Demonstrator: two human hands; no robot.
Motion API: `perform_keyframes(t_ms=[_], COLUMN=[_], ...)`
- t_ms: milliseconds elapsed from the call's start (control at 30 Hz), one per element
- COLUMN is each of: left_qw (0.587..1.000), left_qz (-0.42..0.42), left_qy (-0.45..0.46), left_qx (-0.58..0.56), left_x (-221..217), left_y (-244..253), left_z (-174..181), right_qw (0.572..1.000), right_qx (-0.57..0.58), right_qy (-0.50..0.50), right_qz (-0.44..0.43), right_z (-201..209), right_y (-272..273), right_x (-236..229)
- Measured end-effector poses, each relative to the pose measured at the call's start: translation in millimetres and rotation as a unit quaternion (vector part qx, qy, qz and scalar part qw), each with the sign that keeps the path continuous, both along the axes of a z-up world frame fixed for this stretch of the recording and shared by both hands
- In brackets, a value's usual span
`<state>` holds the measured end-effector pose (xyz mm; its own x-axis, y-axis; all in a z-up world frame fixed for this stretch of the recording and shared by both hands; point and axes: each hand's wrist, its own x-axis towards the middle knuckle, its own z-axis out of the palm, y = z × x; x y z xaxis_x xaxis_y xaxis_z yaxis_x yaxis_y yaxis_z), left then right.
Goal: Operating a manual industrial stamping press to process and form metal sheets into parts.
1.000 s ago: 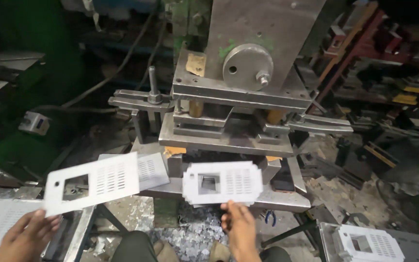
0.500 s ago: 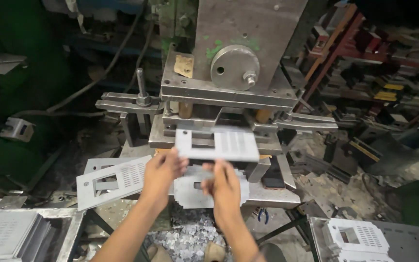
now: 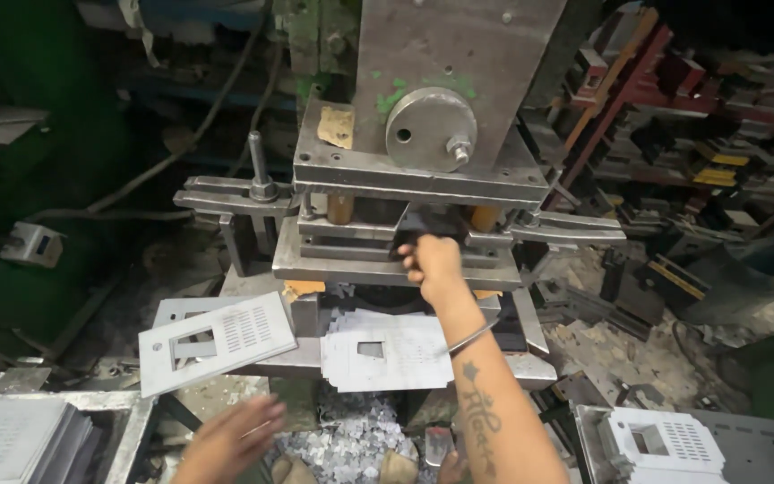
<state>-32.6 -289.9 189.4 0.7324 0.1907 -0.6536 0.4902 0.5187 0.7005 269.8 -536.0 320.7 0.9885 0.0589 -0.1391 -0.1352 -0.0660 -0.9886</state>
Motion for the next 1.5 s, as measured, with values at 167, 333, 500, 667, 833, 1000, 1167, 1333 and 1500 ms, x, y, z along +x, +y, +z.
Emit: perform_keyframes(t_ms=[167,333,500,667,833,1000,1167,1333,1500], left_qw=[0.991,0.975,0.975,0.955,0.953,0.952,0.961,0.962,0.945], left_qz=[0.050,0.113,0.217,0.266,0.237,0.233,0.183,0.144,0.161], left_qy=[-0.113,-0.189,0.047,-0.019,-0.017,0.008,0.036,0.055,0.052], left_qx=[-0.047,-0.042,0.027,0.130,0.189,0.200,0.205,0.225,0.279], left_x=[-54,-62,-28,-4,10,6,4,-6,-32], left_y=[167,213,129,118,137,134,140,151,177], left_z=[-281,-318,-98,-46,-77,-55,-46,-41,-62], right_qw=[0.946,0.962,0.970,0.979,0.983,0.986,0.986,0.959,0.956], right_qx=[0.263,0.207,0.179,0.156,0.136,0.114,0.126,0.217,0.286], right_qy=[0.175,0.176,0.159,0.129,0.115,0.107,0.090,0.170,0.065], right_qz=[-0.078,-0.038,-0.052,-0.036,-0.042,-0.050,-0.059,-0.062,-0.029], right_z=[-8,-21,-8,-15,-9,1,10,7,-24], right_y=[-9,1,1,1,3,4,8,0,-15], right_x=[21,27,14,16,9,-1,-8,-6,-67])
